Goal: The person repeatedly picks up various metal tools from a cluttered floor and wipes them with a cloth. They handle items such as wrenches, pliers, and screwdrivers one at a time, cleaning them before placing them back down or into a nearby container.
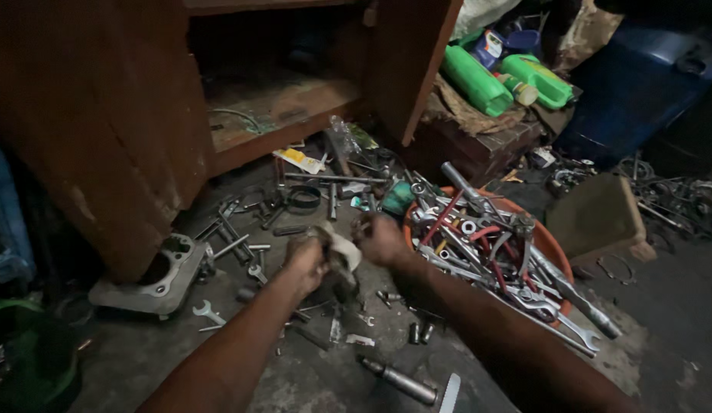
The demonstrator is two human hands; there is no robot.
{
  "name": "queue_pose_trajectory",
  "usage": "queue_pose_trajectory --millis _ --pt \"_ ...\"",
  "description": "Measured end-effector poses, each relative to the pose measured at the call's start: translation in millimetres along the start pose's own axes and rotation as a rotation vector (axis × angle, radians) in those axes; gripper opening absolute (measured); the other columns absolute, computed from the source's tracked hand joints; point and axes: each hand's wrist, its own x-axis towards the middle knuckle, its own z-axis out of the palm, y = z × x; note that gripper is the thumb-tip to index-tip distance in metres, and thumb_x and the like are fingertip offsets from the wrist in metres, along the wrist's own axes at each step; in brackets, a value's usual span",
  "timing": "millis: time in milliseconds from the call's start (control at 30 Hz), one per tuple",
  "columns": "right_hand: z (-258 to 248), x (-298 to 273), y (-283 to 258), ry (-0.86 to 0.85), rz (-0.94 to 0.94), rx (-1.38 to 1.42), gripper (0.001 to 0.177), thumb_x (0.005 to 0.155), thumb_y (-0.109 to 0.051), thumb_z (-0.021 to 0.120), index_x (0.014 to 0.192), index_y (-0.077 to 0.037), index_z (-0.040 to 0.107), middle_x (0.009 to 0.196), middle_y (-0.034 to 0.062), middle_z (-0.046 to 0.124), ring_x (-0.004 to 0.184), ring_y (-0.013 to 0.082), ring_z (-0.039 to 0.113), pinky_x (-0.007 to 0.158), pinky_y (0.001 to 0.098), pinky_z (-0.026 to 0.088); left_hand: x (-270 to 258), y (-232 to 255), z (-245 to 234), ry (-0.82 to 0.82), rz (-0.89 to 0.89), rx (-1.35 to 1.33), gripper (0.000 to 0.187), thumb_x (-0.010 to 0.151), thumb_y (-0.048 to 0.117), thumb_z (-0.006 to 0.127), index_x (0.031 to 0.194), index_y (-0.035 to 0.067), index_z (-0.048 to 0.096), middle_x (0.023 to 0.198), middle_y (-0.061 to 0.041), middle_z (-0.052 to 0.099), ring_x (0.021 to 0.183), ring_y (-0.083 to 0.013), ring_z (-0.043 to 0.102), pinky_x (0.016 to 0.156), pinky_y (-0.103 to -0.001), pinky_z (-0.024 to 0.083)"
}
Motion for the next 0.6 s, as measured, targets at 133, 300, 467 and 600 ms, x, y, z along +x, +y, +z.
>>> queue_pose_trajectory --millis 133,300,467,600 --pt "-52 29 65 -0.048 0.033 0.019 0.041 0.090 -0.027 0.061 0.124 -0.005 0.068 0.112 0.0216 0.078 0.104 0.0337 0.076 0.090 0.0448 0.058 0 29 -21 -0.476 -0.126 0.123 0.021 0.097 0.023 0.066 0.115 0.013 0.063 0.102 -0.008 0.065 0.081 -0.0253 0.070 0.068 -0.046 0.063" --pt "-166 19 105 0.085 0.241 -0.285 0.041 0.096 -0.040 0.056 0.126 -0.017 0.071 0.100 0.0199 0.077 0.095 0.0383 0.075 0.086 0.0499 0.058 -27 88 -34 -0.634 -0.247 0.188 0.020 0.098 0.025 0.064 0.115 0.013 0.064 0.102 -0.007 0.066 0.082 -0.0255 0.068 0.070 -0.046 0.062" --pt "-201 -2 119 0.358 0.155 -0.300 0.041 0.099 -0.042 0.058 0.124 -0.013 0.073 0.112 0.0214 0.073 0.105 0.0424 0.068 0.092 0.0509 0.052 -32 115 -49 -0.540 -0.042 -0.050 0.021 0.099 0.028 0.063 0.114 0.014 0.065 0.102 -0.007 0.066 0.084 -0.0257 0.067 0.072 -0.046 0.060" --pt "-177 5 132 0.091 0.194 -0.403 0.039 0.089 -0.040 0.064 0.115 -0.013 0.076 0.107 0.0187 0.076 0.100 0.0375 0.073 0.089 0.0480 0.056 -15 91 -41 -0.343 -0.008 -0.038 0.022 0.100 0.030 0.061 0.114 0.014 0.066 0.103 -0.007 0.066 0.085 -0.0258 0.067 0.074 -0.046 0.059"
